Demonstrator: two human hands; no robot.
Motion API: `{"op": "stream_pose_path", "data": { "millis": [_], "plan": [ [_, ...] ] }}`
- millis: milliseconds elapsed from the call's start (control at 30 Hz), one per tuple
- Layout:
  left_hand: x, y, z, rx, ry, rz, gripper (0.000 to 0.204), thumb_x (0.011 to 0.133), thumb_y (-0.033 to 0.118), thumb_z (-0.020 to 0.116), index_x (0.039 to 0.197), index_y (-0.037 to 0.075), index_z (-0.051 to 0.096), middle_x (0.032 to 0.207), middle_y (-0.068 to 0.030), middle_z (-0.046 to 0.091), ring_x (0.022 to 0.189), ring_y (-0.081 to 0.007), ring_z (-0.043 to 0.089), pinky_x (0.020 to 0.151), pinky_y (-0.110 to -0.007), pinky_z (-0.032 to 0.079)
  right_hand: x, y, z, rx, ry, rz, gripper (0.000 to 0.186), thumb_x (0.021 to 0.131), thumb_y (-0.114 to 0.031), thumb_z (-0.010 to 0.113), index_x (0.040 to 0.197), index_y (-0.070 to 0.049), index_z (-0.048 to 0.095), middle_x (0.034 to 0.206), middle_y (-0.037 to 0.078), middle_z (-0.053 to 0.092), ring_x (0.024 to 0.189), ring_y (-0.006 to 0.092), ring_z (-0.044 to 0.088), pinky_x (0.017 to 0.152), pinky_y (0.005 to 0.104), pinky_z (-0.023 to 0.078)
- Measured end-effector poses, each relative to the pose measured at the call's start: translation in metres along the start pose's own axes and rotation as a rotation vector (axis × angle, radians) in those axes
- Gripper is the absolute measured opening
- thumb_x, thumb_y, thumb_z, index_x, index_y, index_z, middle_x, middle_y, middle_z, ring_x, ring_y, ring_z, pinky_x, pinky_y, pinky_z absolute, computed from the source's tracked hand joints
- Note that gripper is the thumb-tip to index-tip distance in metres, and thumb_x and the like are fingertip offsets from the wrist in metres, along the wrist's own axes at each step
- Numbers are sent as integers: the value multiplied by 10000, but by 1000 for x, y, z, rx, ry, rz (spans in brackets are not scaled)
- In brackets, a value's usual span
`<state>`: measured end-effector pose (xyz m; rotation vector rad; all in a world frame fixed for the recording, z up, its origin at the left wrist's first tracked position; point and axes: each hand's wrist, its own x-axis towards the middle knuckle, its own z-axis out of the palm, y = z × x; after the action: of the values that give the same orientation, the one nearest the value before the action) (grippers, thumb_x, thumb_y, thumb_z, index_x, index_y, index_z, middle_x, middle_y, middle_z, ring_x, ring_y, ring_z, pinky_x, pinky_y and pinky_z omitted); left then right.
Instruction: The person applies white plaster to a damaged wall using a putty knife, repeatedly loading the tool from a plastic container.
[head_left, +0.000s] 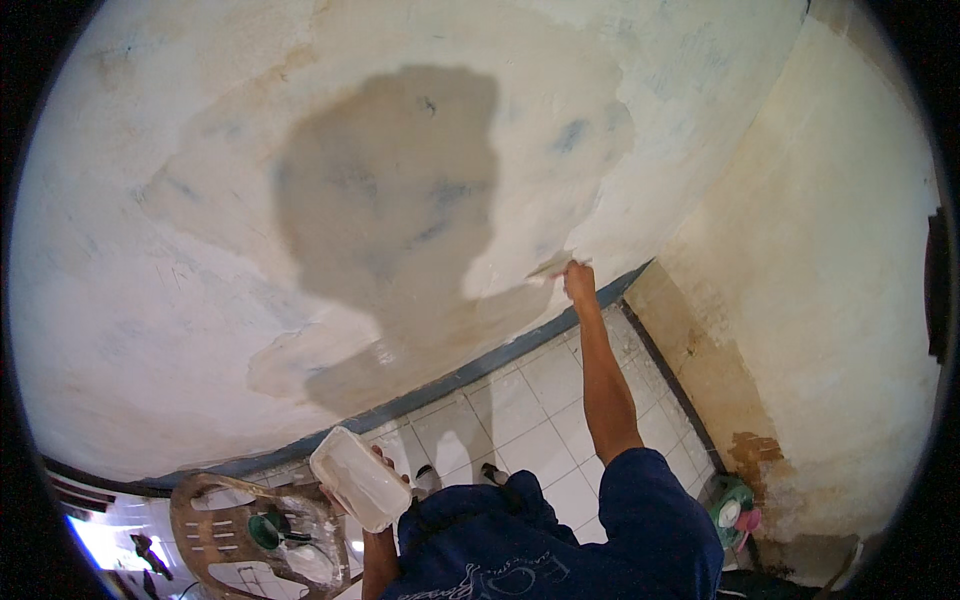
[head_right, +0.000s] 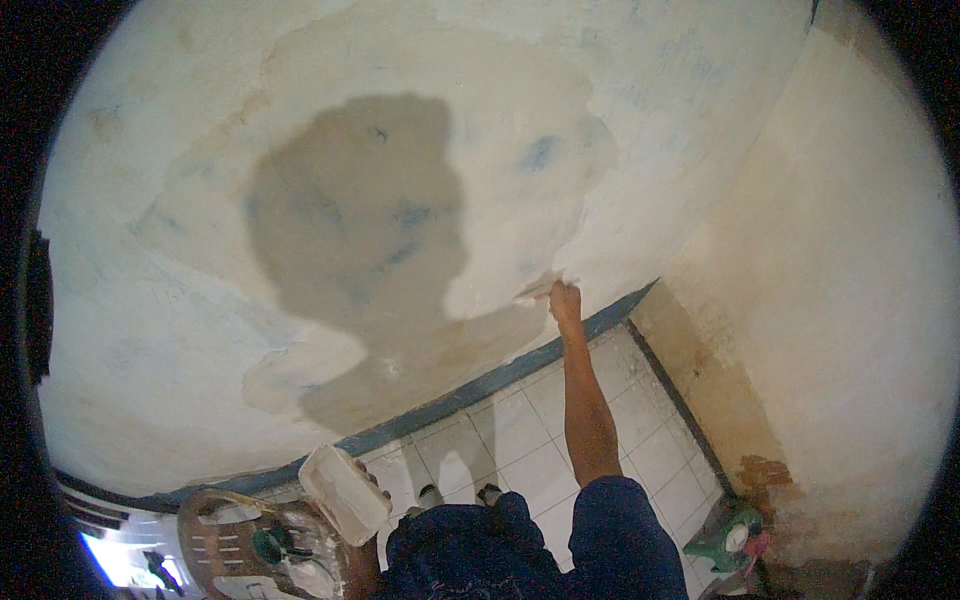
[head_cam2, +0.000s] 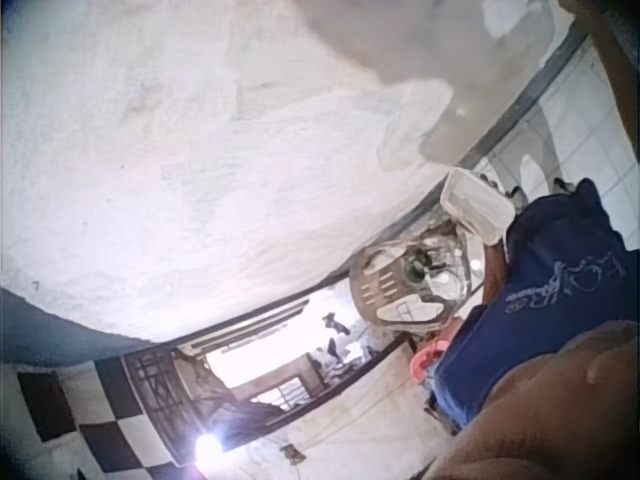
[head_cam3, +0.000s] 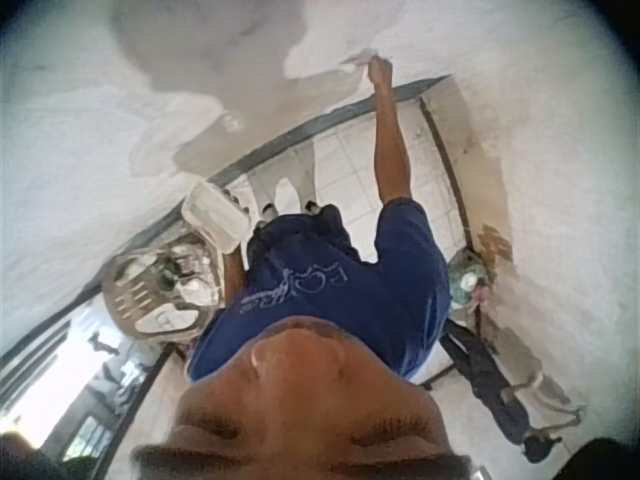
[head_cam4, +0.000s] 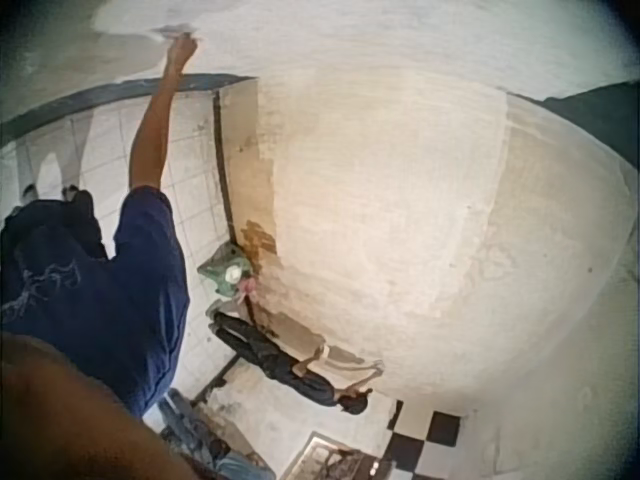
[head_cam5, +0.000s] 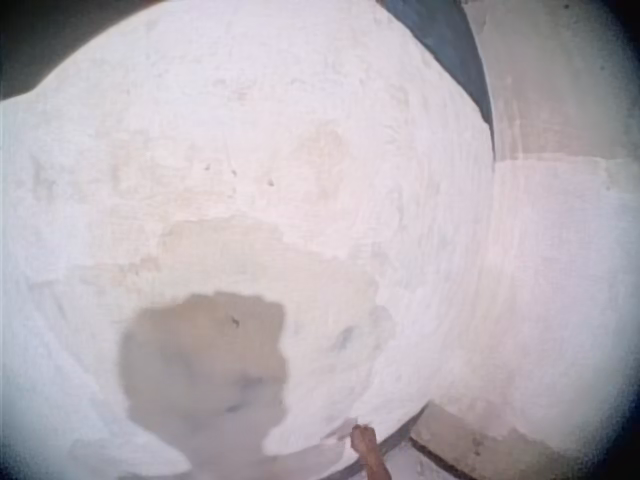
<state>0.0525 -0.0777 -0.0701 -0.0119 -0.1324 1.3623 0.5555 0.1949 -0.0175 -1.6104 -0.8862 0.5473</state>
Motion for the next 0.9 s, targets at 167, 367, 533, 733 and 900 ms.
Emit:
{"op": "stream_pose_path", "data": {
  "millis": [167,367,533,733,900],
  "plan": [
    [1,1,-5,-4,23,-24,902,790,620,669,1475,168,293,1399,-193,411,1255,-423,434,942,-707,372,43,-129,-2,-20,51,-196,297,863,-274,508,661,-67,576,573,28,534,406,108,407,367,275,297],
    [8,-6,-20,-7,-20,-26,916,781,656,651,1471,168,297,1396,-186,414,1253,-416,434,941,-706,373,-36,-187,-65,211,19,-58,271,876,-211,487,707,-47,621,626,75,619,445,109,459,398,287,323],
    [14,-13,-11,-50,1,-66,929,775,688,628,1467,160,301,1392,-192,415,1250,-414,437,935,-707,375,-31,27,-35,-870,-25,-820,373,962,-269,449,738,-32,630,634,121,660,482,171,523,448,289,421],
    [7,5,-7,-92,20,-77,916,782,668,638,1467,161,301,1406,-188,399,1254,-413,434,932,-709,376,-59,77,80,-577,-35,-481,386,942,-256,475,720,30,610,567,152,617,502,213,585,432,357,443],
    [9,11,-7,-62,-3,-96,938,764,685,643,1464,160,306,1403,-187,402,1245,-423,440,924,-716,380,-56,-17,90,-106,27,-10,406,902,-304,504,745,54,614,686,197,600,564,317,540,552,401,433]
  ]
}}
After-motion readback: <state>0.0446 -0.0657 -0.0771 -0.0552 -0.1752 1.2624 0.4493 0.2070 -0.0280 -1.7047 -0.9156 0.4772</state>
